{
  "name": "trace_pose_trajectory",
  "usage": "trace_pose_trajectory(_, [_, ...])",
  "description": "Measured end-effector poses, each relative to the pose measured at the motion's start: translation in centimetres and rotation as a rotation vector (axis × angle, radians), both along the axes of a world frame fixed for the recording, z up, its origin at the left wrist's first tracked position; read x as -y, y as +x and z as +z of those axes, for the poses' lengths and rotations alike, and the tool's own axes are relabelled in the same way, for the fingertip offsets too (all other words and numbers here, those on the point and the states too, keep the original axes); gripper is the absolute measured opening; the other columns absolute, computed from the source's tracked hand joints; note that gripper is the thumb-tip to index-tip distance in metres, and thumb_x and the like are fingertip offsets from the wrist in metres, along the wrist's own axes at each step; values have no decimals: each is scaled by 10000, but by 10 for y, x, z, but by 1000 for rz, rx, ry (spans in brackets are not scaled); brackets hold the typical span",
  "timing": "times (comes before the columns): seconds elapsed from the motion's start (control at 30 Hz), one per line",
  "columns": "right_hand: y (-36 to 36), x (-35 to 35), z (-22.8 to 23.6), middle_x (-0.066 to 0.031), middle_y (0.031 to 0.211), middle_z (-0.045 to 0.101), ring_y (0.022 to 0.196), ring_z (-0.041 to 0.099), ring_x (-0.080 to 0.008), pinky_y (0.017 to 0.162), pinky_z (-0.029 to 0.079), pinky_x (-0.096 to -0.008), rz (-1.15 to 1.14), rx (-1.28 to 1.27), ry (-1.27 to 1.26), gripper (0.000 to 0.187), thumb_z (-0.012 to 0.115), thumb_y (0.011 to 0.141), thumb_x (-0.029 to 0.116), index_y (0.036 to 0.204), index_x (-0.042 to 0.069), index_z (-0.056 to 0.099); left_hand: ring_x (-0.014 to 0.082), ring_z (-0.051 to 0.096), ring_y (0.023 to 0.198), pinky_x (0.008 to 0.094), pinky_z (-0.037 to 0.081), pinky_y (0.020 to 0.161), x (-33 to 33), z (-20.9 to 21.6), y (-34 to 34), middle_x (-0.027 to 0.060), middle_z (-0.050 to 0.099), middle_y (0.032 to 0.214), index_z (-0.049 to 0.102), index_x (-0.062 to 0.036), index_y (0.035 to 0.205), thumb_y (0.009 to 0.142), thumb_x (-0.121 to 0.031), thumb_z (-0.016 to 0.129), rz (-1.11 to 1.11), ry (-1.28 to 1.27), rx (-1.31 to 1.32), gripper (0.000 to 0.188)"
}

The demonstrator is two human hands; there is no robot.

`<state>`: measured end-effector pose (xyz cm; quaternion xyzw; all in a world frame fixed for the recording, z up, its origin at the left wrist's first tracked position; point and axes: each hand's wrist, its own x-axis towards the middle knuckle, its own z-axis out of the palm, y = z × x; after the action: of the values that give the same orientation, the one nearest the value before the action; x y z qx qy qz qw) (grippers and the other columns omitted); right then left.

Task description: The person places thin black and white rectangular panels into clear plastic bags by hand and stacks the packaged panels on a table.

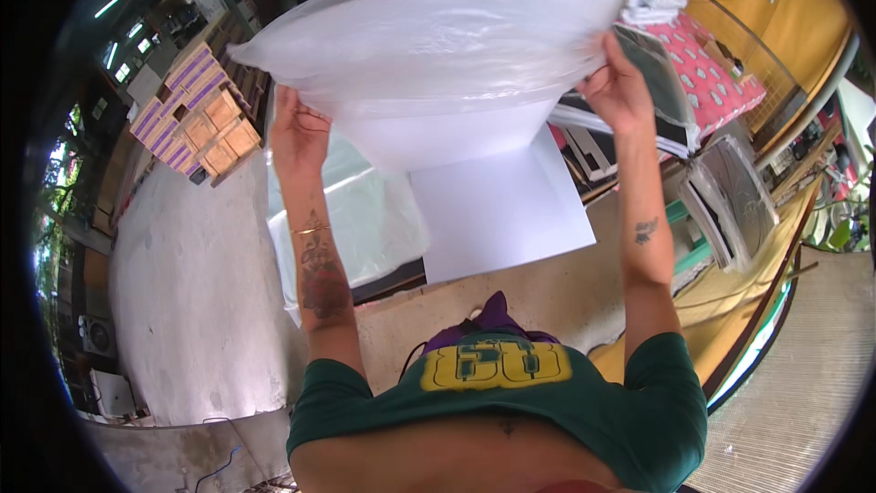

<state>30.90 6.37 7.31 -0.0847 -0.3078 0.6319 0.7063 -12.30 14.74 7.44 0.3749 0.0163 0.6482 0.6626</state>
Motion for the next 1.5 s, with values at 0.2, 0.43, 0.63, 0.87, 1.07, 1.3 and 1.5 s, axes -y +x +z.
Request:
trace_pose_trajectory(0.2, [-6, -83, -109, 15, 1005, 662, 961, 599, -150, 871, 430, -392, -4, -136, -233, 186, 478, 953, 255, 1037, 171, 621, 159, 613, 884, 319, 514, 747, -86, -116, -14, 50, 646, 992, 552, -91, 1107, 931, -151, 495, -223, -501, 107, 194])
trace_pose_trajectory(0.43, [14, -96, -254, -9, 1061, 608, 1008, 537, -151, 886, 387, -389, -360, -322, -600, 233, 555, 905, 199, 1136, 173, 572, 232, 505, 1007, 398, 441, 854, -105, -227, 28, 87, 484, 1174, 490, -75, 1187, 882, -143, 515, 130, -1017, -146, 313])
trace_pose_trajectory(0.63, [-48, -50, -237, -27, 1116, 522, 1163, 414, -143, 933, 364, -331, -768, 640, -434, 413, 489, 920, 207, 1315, 90, 454, 209, 463, 1113, 329, 426, 857, -9, -202, 3, 121, 471, 1227, 483, -8, 1197, 859, -101, 561, 846, 309, -1050, 359])
trace_pose_trajectory(0.87, [-21, -19, -136, -27, 988, 599, 911, 522, -96, 820, 422, -257, -832, 818, 29, 286, 604, 899, 191, 1117, 19, 535, 120, 517, 937, 257, 427, 809, 9, -98, 30, 59, 571, 1071, 520, 37, 1126, 893, -153, 601, 703, 113, -851, 312])
trace_pose_trajectory(1.07, [2, 25, -206, -33, 989, 591, 919, 518, -110, 827, 421, -265, -880, 924, -117, 335, 616, 890, 199, 1129, -15, 518, 151, 517, 993, 273, 413, 878, 21, -204, 60, 85, 559, 1123, 445, 53, 1219, 899, -169, 599, 594, -68, -1052, 419])
trace_pose_trajectory(1.3, [65, 55, -203, -54, 1021, 604, 935, 553, -135, 841, 450, -283, -813, 893, -300, 369, 623, 880, 154, 1183, -18, 500, 193, 515, 1050, 325, 406, 918, 13, -161, 142, 116, 549, 1163, 434, 33, 1263, 897, -188, 586, 314, 106, -994, 454])
trace_pose_trajectory(1.5, [207, 36, -144, -111, 1005, 618, 833, 591, -168, 750, 498, -322, -951, 639, -447, 349, 638, 863, 129, 1134, -50, 510, 138, 570, 851, 261, 451, 768, -75, -126, 260, 74, 601, 993, 570, -16, 1078, 893, -234, 581, -109, -41, -1115, 286])
